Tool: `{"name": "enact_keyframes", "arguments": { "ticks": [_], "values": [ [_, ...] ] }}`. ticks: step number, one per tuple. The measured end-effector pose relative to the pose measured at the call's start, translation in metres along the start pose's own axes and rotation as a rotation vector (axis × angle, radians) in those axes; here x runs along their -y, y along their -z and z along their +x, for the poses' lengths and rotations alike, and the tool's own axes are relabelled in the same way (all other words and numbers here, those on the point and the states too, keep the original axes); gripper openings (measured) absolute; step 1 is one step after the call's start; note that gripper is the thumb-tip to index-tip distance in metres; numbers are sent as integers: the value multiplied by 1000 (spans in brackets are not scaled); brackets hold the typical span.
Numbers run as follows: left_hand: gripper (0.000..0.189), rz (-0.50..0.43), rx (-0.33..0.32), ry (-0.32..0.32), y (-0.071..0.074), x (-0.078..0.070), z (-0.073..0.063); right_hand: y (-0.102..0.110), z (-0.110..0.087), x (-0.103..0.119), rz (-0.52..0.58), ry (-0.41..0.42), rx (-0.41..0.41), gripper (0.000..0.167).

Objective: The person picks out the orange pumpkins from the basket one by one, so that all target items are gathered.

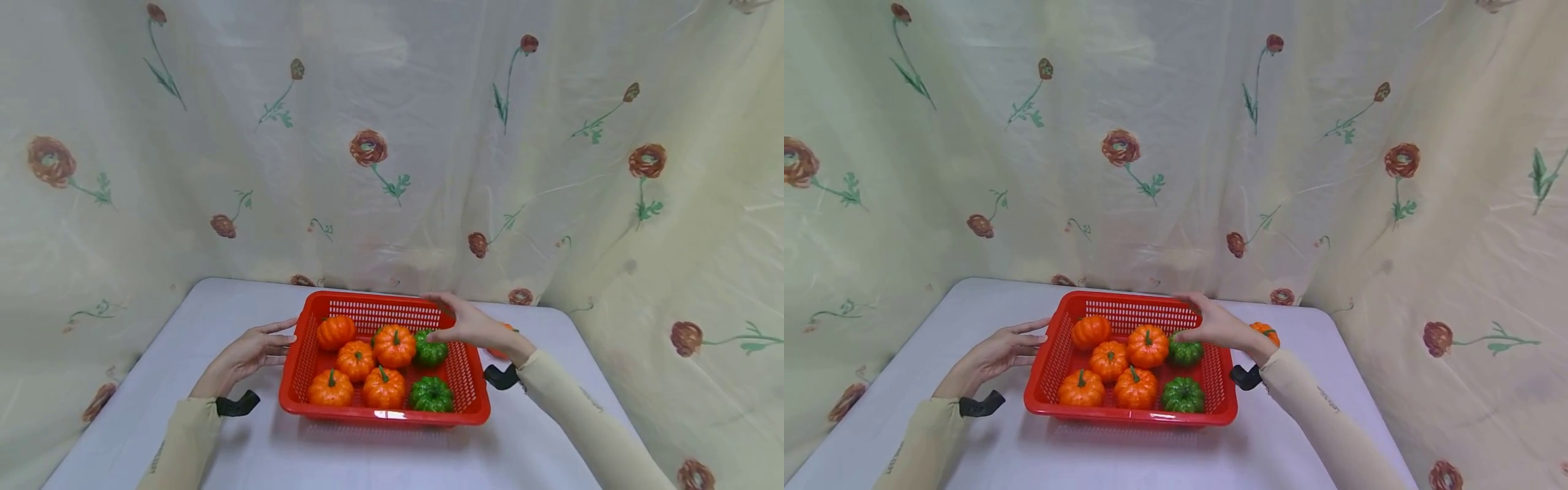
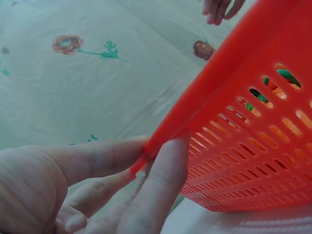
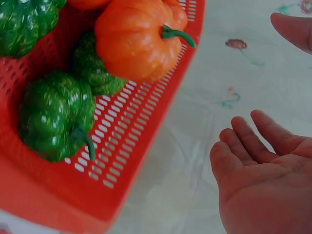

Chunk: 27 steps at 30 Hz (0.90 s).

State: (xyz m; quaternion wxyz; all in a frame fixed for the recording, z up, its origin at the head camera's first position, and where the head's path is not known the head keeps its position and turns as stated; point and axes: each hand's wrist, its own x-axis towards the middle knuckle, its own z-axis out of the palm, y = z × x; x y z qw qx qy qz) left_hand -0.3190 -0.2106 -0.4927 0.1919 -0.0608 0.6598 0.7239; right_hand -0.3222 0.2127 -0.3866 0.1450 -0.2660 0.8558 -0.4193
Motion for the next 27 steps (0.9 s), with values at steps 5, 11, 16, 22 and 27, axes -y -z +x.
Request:
{"name": "enact_keyframes", "arguments": {
  "ticks": [5, 11, 16, 22, 27],
  "values": [
    [59, -7, -10, 19, -1, 0, 2, -13, 14, -4, -9, 3, 65, 78],
    [62, -6, 6, 9, -1, -1, 3, -29, 28, -13, -8, -36, 108, 79],
    [62, -10, 20, 6, -1, 0, 2, -39, 36, -17, -43, -54, 125, 78],
    [61, -18, 30, -4, 0, 1, 1, -47, 42, -26, -61, -69, 143, 77],
    [61, -26, 22, -2, 1, 1, 0, -53, 45, -30, -66, -90, 154, 80]
  ]
}}
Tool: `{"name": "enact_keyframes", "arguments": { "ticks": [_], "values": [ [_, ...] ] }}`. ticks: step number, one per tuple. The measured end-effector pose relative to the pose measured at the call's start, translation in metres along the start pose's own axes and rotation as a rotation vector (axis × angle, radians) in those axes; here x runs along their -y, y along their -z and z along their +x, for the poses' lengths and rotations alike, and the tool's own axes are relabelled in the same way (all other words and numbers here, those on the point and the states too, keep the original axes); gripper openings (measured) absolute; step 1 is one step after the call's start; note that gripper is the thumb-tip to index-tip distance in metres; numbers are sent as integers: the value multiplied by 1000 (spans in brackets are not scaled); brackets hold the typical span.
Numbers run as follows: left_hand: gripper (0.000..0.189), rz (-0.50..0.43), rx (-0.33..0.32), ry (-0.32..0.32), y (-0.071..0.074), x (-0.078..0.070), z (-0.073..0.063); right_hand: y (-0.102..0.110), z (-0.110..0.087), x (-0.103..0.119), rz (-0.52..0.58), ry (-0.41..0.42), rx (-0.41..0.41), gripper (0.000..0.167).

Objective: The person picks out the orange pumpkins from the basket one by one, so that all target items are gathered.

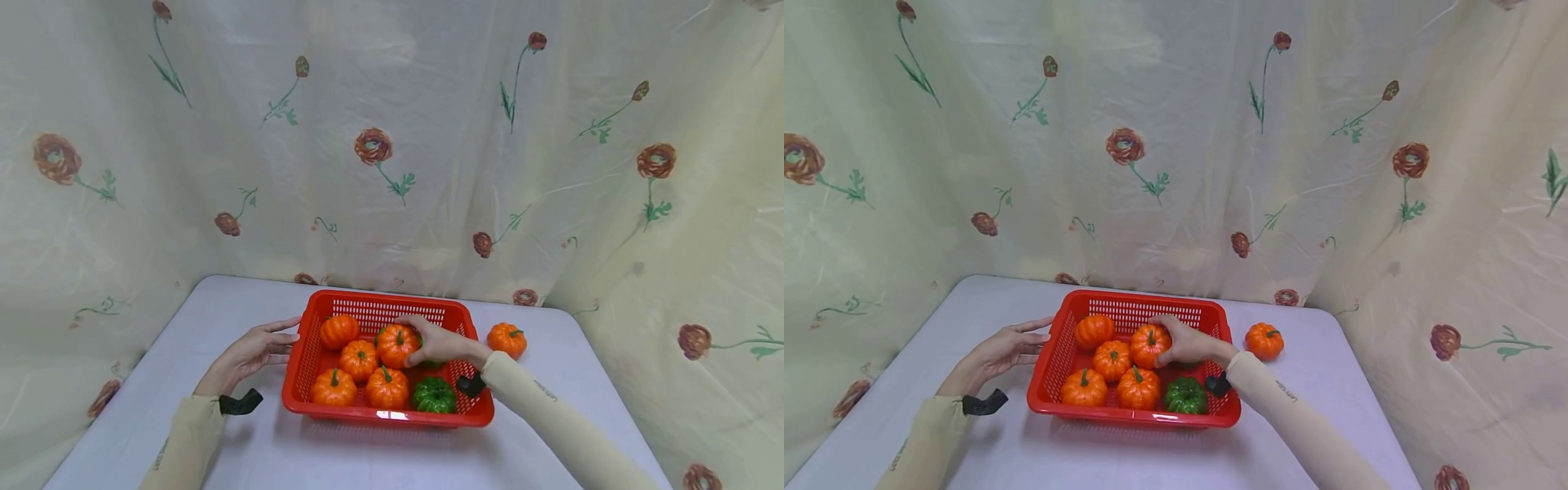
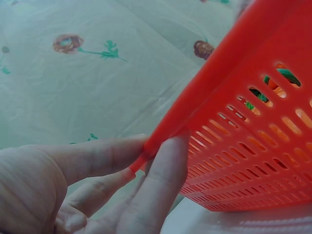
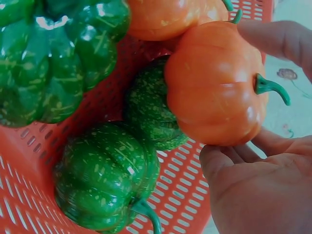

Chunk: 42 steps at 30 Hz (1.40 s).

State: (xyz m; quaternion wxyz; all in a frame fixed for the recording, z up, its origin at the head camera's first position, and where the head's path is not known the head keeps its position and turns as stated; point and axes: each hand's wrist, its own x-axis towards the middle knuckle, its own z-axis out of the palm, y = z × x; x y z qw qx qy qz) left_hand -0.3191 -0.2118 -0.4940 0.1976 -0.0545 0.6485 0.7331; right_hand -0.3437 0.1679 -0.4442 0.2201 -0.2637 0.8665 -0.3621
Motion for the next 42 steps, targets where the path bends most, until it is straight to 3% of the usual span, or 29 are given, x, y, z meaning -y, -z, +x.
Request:
{"name": "enact_keyframes", "arguments": {
  "ticks": [15, 42],
  "values": [
    [61, -4, -6, 10, -1, -1, 0, -8, 5, -5, 17, 6, -47, 73],
    [61, -13, 11, 9, -1, -1, -2, -9, 8, -11, 21, 0, -91, 75]
  ]
}}
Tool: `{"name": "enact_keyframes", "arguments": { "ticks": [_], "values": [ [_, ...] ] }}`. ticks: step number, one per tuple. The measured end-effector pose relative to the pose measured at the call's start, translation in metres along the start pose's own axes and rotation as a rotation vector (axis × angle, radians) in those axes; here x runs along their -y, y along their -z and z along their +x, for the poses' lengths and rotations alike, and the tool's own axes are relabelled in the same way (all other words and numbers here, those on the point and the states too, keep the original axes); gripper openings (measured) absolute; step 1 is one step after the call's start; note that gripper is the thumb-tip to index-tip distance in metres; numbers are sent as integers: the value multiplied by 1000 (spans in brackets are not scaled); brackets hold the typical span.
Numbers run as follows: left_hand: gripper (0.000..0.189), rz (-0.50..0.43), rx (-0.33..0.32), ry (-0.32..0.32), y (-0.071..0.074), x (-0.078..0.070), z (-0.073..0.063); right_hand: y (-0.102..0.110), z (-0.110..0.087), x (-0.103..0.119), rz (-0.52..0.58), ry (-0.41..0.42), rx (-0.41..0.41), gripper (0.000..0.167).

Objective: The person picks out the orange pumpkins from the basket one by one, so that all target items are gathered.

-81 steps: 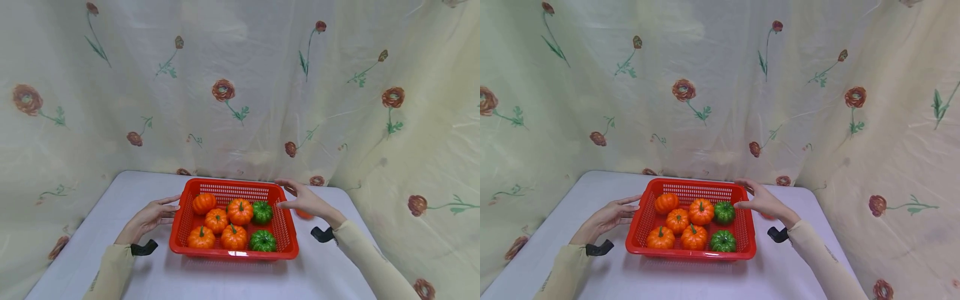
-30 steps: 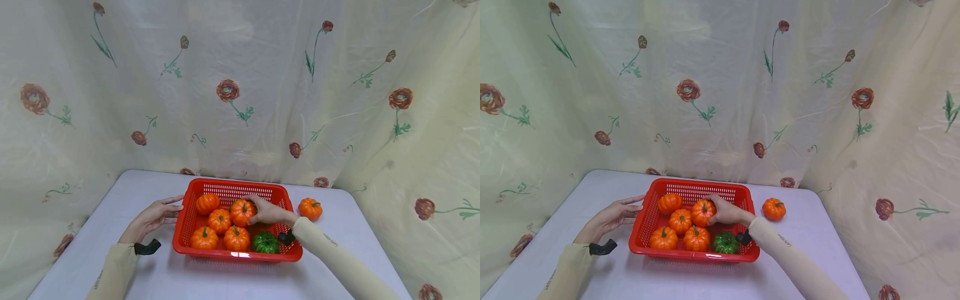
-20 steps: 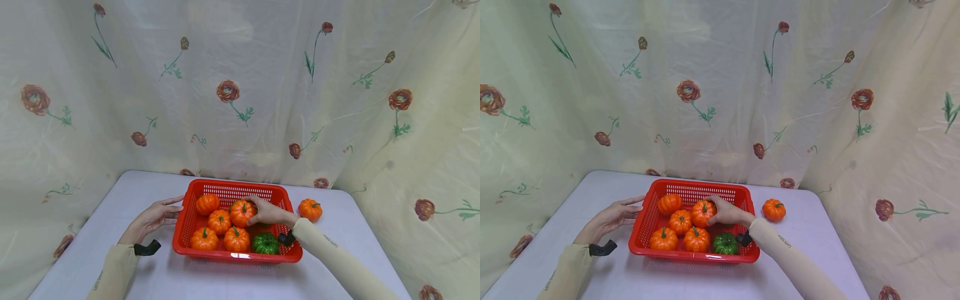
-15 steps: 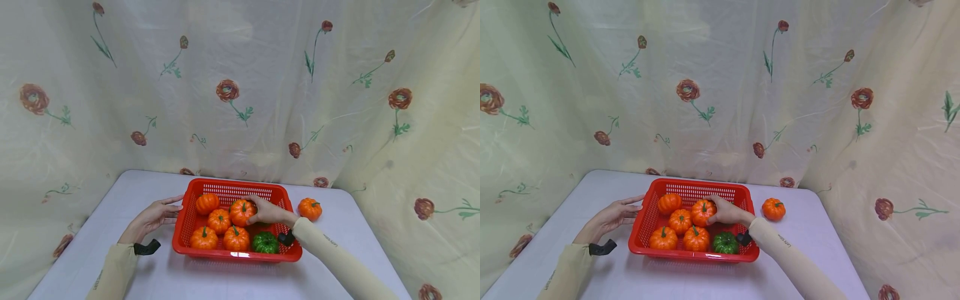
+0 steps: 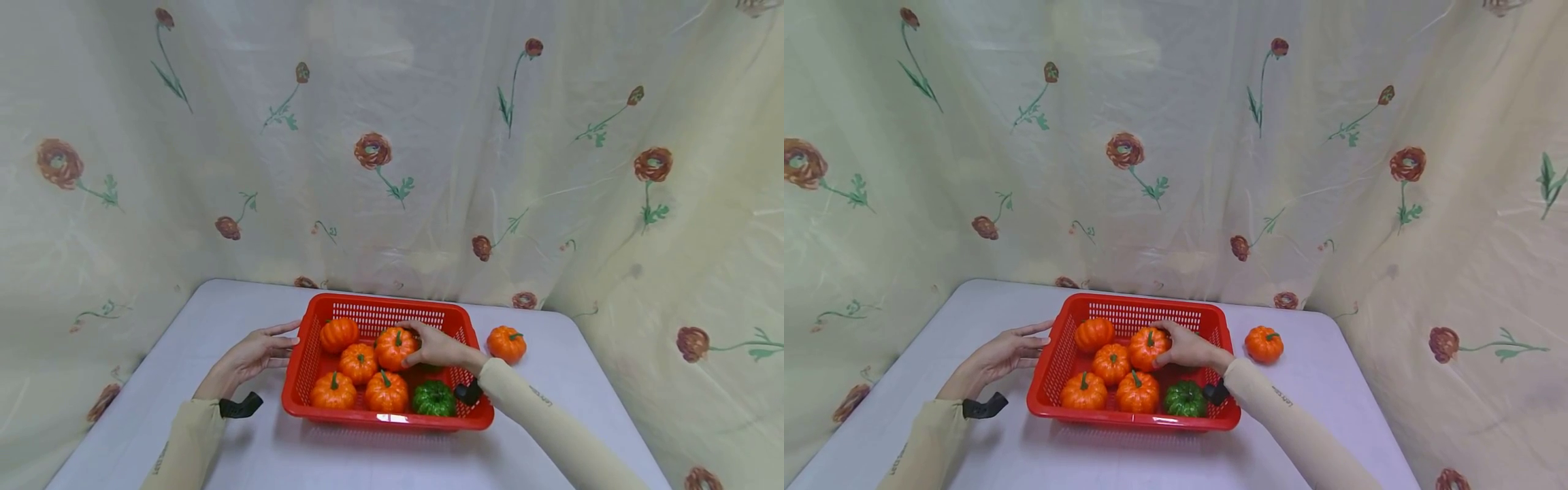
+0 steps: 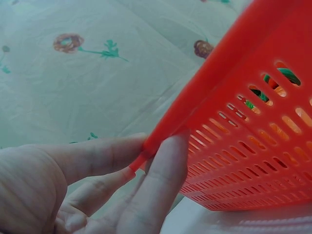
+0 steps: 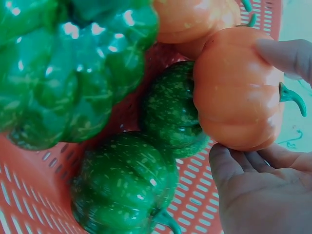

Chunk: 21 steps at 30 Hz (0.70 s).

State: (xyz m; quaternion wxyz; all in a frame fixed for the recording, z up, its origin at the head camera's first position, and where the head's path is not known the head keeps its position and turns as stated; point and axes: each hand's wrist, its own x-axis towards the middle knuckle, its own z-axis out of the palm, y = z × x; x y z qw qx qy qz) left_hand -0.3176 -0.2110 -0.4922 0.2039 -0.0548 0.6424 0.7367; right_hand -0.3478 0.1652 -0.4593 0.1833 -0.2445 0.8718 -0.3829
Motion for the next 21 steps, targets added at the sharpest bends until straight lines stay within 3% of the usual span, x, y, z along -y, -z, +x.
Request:
{"name": "enact_keyframes", "arguments": {
  "ticks": [10, 21],
  "values": [
    [62, 8, 12, -13, 1, 0, -1, 17, -7, 9, 65, -27, -19, 75],
    [63, 19, -9, 4, 2, 1, 2, 28, -27, 13, 93, -35, 0, 72]
  ]
}}
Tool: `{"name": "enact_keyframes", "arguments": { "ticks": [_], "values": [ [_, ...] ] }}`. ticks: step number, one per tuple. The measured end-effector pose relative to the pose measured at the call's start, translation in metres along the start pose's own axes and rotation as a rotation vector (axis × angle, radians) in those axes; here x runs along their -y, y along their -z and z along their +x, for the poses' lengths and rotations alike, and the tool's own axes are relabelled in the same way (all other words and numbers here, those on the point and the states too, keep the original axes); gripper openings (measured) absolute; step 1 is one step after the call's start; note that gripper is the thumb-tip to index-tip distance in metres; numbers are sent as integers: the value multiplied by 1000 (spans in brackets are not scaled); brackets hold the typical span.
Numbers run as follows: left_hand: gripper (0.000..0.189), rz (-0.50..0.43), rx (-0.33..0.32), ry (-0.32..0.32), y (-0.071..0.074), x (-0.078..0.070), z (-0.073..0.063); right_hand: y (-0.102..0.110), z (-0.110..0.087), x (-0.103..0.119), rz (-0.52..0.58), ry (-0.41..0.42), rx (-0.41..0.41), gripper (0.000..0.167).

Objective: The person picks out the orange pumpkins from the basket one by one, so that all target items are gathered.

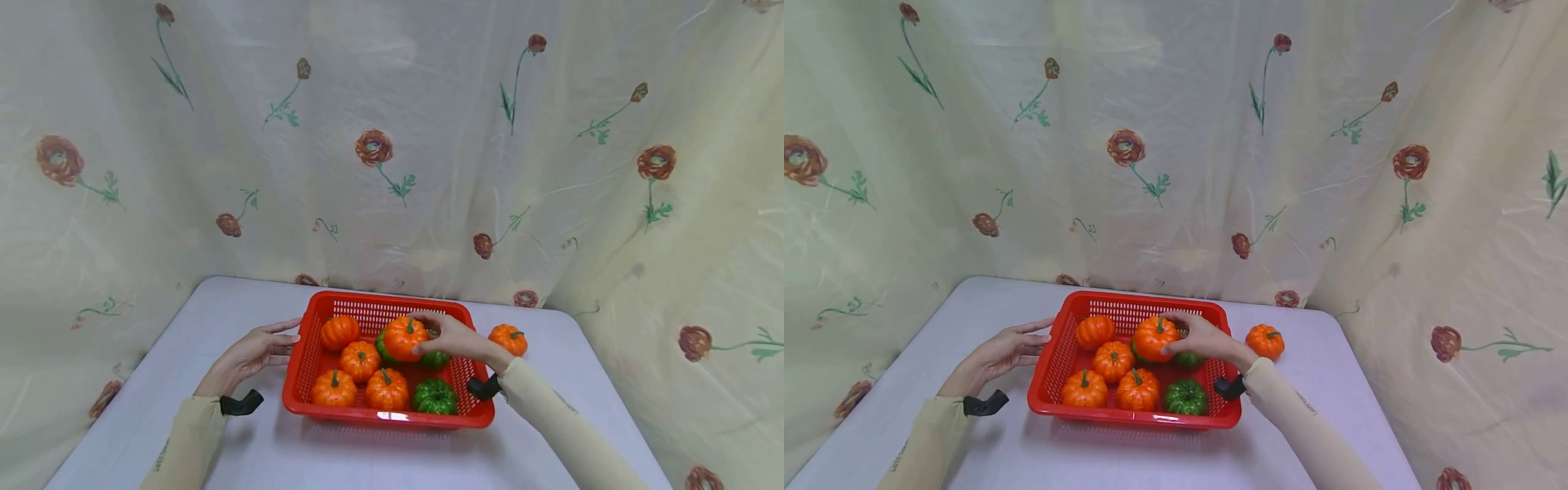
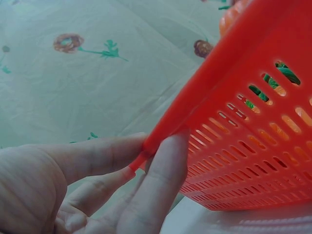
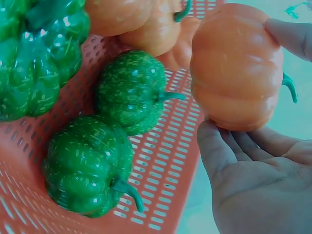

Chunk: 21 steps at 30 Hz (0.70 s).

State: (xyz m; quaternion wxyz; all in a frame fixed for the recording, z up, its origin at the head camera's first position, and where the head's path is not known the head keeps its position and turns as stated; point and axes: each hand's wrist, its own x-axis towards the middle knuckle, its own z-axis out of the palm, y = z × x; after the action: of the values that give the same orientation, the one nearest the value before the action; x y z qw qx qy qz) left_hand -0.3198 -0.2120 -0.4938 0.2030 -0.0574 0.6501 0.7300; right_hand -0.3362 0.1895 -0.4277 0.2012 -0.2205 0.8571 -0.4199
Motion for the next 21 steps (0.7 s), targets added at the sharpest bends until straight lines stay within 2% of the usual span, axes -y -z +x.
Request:
{"name": "enact_keyframes", "arguments": {
  "ticks": [15, 21],
  "values": [
    [61, -2, 0, -13, 0, 2, -1, 18, -37, 2, -3, 32, -2, 71],
    [62, -4, -5, -7, -1, 2, -1, 26, -54, 0, -14, 11, -12, 73]
  ]
}}
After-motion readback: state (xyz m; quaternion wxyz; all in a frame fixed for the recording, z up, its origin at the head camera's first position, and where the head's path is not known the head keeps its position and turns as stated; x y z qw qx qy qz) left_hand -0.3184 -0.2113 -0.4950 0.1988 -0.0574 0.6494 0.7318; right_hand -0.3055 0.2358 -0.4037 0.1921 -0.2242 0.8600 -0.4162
